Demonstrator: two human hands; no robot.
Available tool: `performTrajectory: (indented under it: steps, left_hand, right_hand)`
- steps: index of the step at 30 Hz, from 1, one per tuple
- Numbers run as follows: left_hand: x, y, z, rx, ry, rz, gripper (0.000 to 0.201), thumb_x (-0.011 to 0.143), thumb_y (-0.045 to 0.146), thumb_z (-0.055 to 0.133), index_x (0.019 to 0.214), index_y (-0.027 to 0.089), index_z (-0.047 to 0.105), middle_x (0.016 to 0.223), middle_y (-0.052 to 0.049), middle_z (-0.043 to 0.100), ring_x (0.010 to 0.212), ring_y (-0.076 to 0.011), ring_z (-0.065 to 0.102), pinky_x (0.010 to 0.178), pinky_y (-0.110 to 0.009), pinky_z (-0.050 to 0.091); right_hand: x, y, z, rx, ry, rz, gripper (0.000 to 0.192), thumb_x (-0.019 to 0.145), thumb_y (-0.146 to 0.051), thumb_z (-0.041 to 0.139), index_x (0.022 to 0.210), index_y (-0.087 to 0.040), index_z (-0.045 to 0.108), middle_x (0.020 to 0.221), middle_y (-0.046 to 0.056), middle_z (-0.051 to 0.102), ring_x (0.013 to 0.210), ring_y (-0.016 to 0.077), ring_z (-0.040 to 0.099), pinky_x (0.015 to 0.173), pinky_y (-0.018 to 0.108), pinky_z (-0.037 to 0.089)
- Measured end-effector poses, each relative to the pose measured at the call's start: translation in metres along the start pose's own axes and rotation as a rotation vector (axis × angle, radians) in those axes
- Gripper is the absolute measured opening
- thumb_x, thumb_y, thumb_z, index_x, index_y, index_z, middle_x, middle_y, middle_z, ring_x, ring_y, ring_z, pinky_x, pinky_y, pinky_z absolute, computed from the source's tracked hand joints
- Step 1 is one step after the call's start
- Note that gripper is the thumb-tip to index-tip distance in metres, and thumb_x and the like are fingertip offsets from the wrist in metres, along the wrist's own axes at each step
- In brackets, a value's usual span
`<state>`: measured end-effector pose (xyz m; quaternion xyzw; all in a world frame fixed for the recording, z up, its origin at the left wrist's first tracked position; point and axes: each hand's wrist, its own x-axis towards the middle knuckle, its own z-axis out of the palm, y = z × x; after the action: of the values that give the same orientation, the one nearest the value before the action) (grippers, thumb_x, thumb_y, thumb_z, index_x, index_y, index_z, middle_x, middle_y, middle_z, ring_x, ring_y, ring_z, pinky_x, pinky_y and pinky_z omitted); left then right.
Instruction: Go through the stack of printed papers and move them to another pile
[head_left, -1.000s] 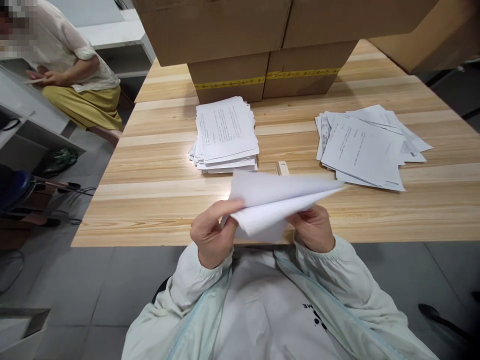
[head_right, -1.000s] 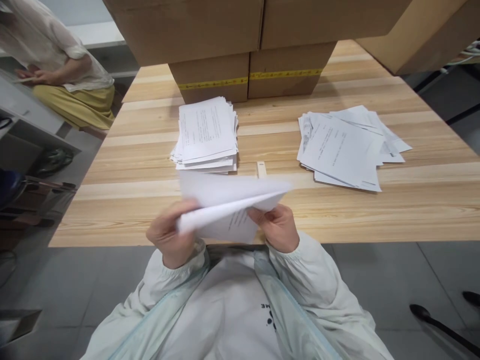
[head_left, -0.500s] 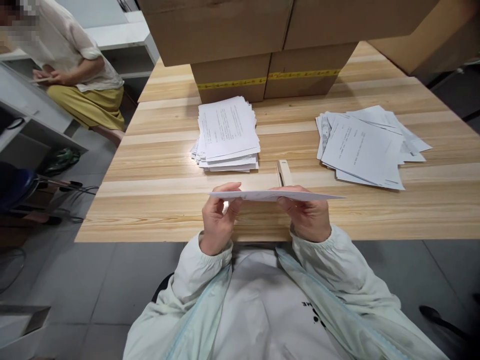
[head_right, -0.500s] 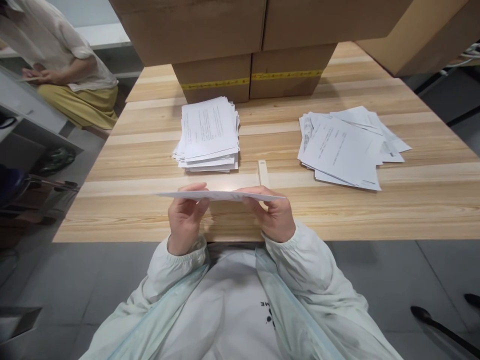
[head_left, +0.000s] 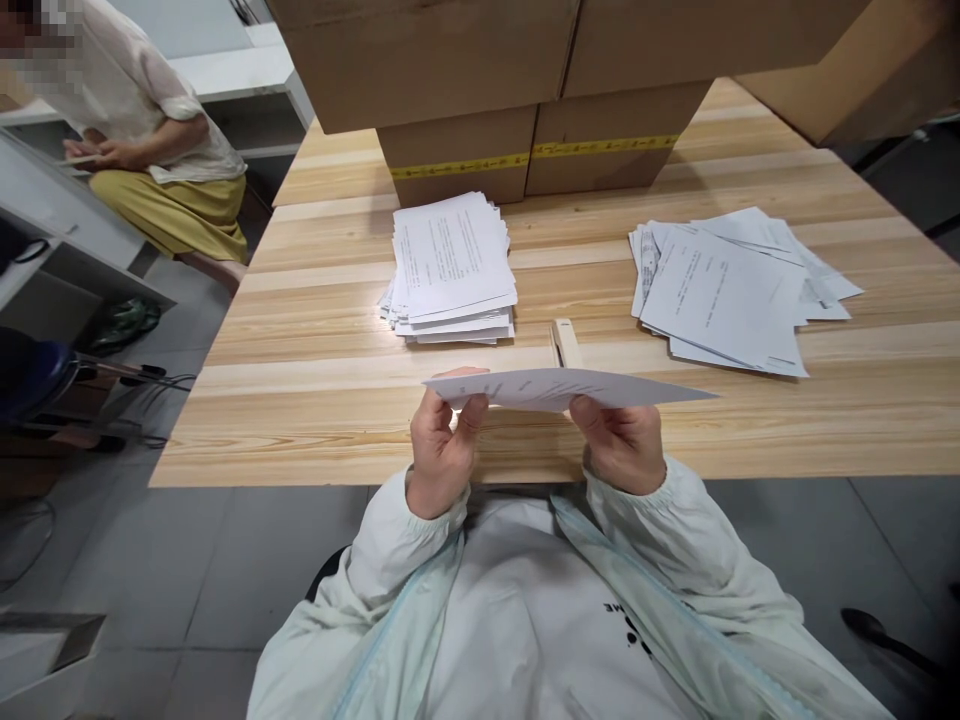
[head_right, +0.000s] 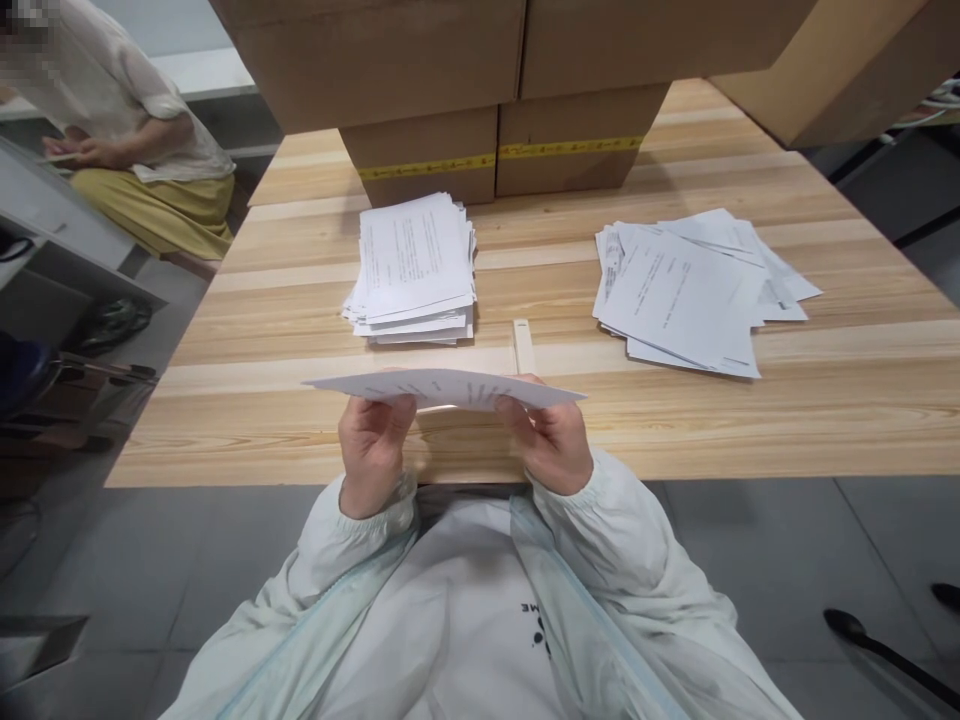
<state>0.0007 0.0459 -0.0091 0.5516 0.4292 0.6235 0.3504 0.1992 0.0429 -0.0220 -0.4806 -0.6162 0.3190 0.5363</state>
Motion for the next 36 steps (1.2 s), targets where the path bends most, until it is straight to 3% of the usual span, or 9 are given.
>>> performTrajectory:
  steps: [3, 5, 8, 11, 15, 19, 22, 27, 36]
  left_hand:
    - [-0.008, 0.016, 0.002, -0.023, -0.043, -0.076, 0.023, 0.095, 0.034, 0.065, 0.115, 0.022, 0.066, 0.092, -0.003, 0.073, 0.081, -0.0134, 0.068, 0.075, -0.024, 0.055]
    - [-0.018, 0.021, 0.007, -0.066, -0.112, -0.205, 0.046, 0.095, 0.033, 0.064, 0.139, 0.025, 0.052, 0.088, -0.002, 0.072, 0.069, -0.0113, 0.065, 0.062, -0.021, 0.052]
    - [-0.035, 0.017, 0.018, -0.073, -0.264, -0.392, 0.075, 0.096, 0.030, 0.059, 0.161, 0.027, 0.021, 0.081, 0.001, 0.070, 0.058, -0.0107, 0.059, 0.052, -0.020, 0.045]
    - [-0.047, 0.005, 0.029, 0.064, -0.411, -0.446, 0.081, 0.094, 0.022, 0.055, 0.164, 0.024, 0.014, 0.073, 0.003, 0.064, 0.055, -0.0119, 0.053, 0.052, -0.022, 0.043]
    - [-0.049, -0.006, 0.039, 0.290, -0.484, -0.316, 0.081, 0.087, 0.011, 0.051, 0.162, 0.021, 0.023, 0.060, 0.007, 0.053, 0.048, -0.0134, 0.044, 0.049, -0.024, 0.037]
    - [-0.044, -0.008, 0.049, 0.383, -0.574, -0.206, 0.058, 0.083, 0.008, 0.049, 0.139, 0.022, 0.057, 0.061, 0.005, 0.056, 0.051, -0.0147, 0.048, 0.056, -0.028, 0.041]
    - [-0.041, -0.004, 0.057, 0.356, -0.632, -0.366, 0.040, 0.083, 0.008, 0.047, 0.114, 0.019, 0.069, 0.059, 0.005, 0.051, 0.051, -0.0137, 0.051, 0.055, -0.027, 0.043]
    - [-0.044, 0.005, 0.063, 0.160, -0.675, -0.747, 0.036, 0.083, 0.011, 0.048, 0.113, 0.017, 0.067, 0.054, 0.010, 0.038, 0.039, -0.0111, 0.050, 0.043, -0.023, 0.039]
    - [-0.049, 0.009, 0.060, 0.166, -0.626, -0.650, 0.028, 0.086, 0.015, 0.048, 0.106, 0.016, 0.068, 0.054, 0.010, 0.037, 0.043, -0.0087, 0.048, 0.048, -0.022, 0.038]
  right_hand:
    - [-0.010, -0.017, -0.023, -0.102, 0.010, -0.002, 0.028, 0.097, -0.045, 0.058, 0.094, -0.027, 0.079, 0.084, 0.004, 0.077, 0.080, 0.0236, 0.072, 0.079, 0.036, 0.057]
    - [-0.016, -0.023, -0.044, -0.164, -0.046, 0.070, 0.033, 0.095, -0.049, 0.061, 0.080, -0.025, 0.078, 0.072, 0.004, 0.073, 0.069, 0.0215, 0.068, 0.070, 0.033, 0.056]
    - [-0.026, -0.019, -0.071, -0.185, -0.233, 0.351, 0.049, 0.089, -0.061, 0.063, 0.064, -0.021, 0.071, 0.061, 0.003, 0.068, 0.057, 0.0184, 0.061, 0.053, 0.029, 0.050]
    - [-0.043, -0.004, -0.081, -0.018, -0.314, 0.667, 0.056, 0.083, -0.070, 0.065, 0.073, -0.016, 0.076, 0.072, 0.006, 0.075, 0.066, 0.0223, 0.068, 0.058, 0.031, 0.056]
    - [-0.066, 0.014, -0.084, 0.185, -0.157, 0.879, 0.057, 0.073, -0.069, 0.076, 0.086, -0.014, 0.080, 0.079, 0.010, 0.078, 0.072, 0.0246, 0.073, 0.065, 0.035, 0.061]
    - [-0.072, 0.022, -0.100, 0.194, -0.047, 0.950, 0.052, 0.069, -0.066, 0.081, 0.084, -0.016, 0.081, 0.078, 0.009, 0.079, 0.067, 0.0230, 0.073, 0.063, 0.034, 0.061]
    - [-0.069, 0.024, -0.116, 0.141, -0.075, 0.981, 0.050, 0.071, -0.065, 0.080, 0.082, -0.017, 0.081, 0.078, 0.009, 0.079, 0.067, 0.0217, 0.072, 0.059, 0.031, 0.059]
    - [-0.066, 0.022, -0.128, 0.119, -0.173, 0.969, 0.053, 0.072, -0.067, 0.078, 0.081, -0.015, 0.080, 0.080, 0.009, 0.079, 0.068, 0.0214, 0.071, 0.058, 0.030, 0.057]
    - [-0.063, 0.019, -0.125, 0.144, -0.191, 0.955, 0.051, 0.075, -0.066, 0.077, 0.082, -0.016, 0.079, 0.079, 0.008, 0.078, 0.070, 0.0201, 0.070, 0.060, 0.028, 0.055]
